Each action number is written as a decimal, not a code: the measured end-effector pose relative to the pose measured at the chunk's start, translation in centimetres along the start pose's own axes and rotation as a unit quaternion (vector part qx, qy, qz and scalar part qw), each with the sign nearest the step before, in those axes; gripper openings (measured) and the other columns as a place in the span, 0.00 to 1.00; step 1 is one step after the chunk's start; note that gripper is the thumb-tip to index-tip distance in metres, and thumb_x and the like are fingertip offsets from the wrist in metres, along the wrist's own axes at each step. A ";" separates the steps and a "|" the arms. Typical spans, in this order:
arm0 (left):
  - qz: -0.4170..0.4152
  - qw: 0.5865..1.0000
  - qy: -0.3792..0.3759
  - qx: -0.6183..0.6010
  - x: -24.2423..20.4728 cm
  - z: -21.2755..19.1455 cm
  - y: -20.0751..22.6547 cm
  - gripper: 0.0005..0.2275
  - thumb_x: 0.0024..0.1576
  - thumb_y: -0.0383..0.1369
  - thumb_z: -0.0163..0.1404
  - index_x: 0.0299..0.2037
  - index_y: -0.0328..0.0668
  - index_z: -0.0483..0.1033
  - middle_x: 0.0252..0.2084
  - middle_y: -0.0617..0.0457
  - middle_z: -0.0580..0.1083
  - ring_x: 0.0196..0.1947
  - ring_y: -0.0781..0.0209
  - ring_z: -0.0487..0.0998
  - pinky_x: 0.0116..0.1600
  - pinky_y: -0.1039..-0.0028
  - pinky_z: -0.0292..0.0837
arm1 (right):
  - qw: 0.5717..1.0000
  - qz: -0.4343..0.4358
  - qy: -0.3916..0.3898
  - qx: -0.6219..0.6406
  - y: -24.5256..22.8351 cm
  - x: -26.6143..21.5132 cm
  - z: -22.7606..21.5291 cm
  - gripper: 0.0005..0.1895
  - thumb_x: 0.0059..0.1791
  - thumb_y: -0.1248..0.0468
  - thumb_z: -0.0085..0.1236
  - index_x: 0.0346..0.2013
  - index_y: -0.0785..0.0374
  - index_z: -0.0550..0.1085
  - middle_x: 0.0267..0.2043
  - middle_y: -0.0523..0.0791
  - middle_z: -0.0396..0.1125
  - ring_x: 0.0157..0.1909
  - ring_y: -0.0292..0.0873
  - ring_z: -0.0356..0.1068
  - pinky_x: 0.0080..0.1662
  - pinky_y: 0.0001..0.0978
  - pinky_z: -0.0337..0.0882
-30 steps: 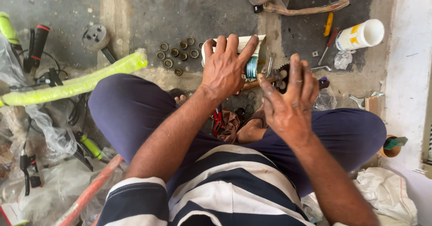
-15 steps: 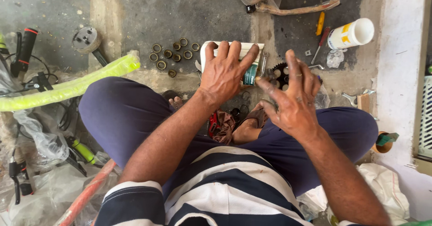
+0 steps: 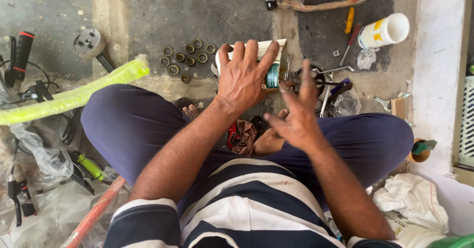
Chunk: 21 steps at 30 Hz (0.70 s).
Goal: The person sits on the floor and applies grease to various bicycle components, including small metal rings and the inner surfaces of handlebar tubes. They use a small stick to scoop grease from a container and spread it onto the parts, then wipe their hands on a rag.
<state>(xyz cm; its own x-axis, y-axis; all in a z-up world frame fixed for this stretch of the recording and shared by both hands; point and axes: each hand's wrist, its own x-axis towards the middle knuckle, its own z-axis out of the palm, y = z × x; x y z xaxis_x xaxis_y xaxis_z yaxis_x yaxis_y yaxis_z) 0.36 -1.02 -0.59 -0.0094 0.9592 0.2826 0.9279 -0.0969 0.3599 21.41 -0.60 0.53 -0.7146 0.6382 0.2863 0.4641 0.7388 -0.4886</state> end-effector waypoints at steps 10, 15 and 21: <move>-0.006 0.999 0.028 -0.038 0.1 0.0 -0.4 0.40 0.51 0.58 0.62 0.70 0.51 0.60 0.43 0.46 0.63 0.46 0.47 0.66 0.57 0.38 0.57 | 0.865 0.270 -0.034 0.421 -0.5 -1.2 0.2 0.52 0.42 0.58 0.68 0.77 0.57 0.53 0.84 0.55 0.34 0.85 0.52 0.32 0.78 0.51 0.35; -0.012 0.997 0.065 -0.040 -0.1 -1.0 -1.2 0.45 0.45 0.58 0.65 0.70 0.51 0.60 0.44 0.44 0.62 0.47 0.45 0.66 0.57 0.39 0.57 | 0.728 0.313 0.003 0.610 -0.5 -1.5 1.1 0.53 0.38 0.65 0.66 0.76 0.60 0.54 0.84 0.53 0.38 0.84 0.50 0.35 0.74 0.46 0.40; -0.004 0.995 0.066 -0.070 0.0 -0.2 -0.4 0.50 0.36 0.59 0.69 0.68 0.51 0.62 0.43 0.46 0.62 0.46 0.46 0.66 0.56 0.42 0.56 | 0.690 0.278 0.045 0.667 0.1 -2.0 1.3 0.54 0.39 0.63 0.69 0.76 0.62 0.54 0.84 0.51 0.40 0.80 0.55 0.41 0.78 0.51 0.44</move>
<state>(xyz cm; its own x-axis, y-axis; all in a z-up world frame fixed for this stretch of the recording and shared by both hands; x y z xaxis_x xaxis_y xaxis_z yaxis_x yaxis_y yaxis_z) -0.12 -1.01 -0.57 -0.0739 0.9181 0.3893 0.8670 -0.1337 0.4800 22.20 -2.11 -1.19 -0.5566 0.7982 -0.2306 -0.2835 -0.4434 -0.8503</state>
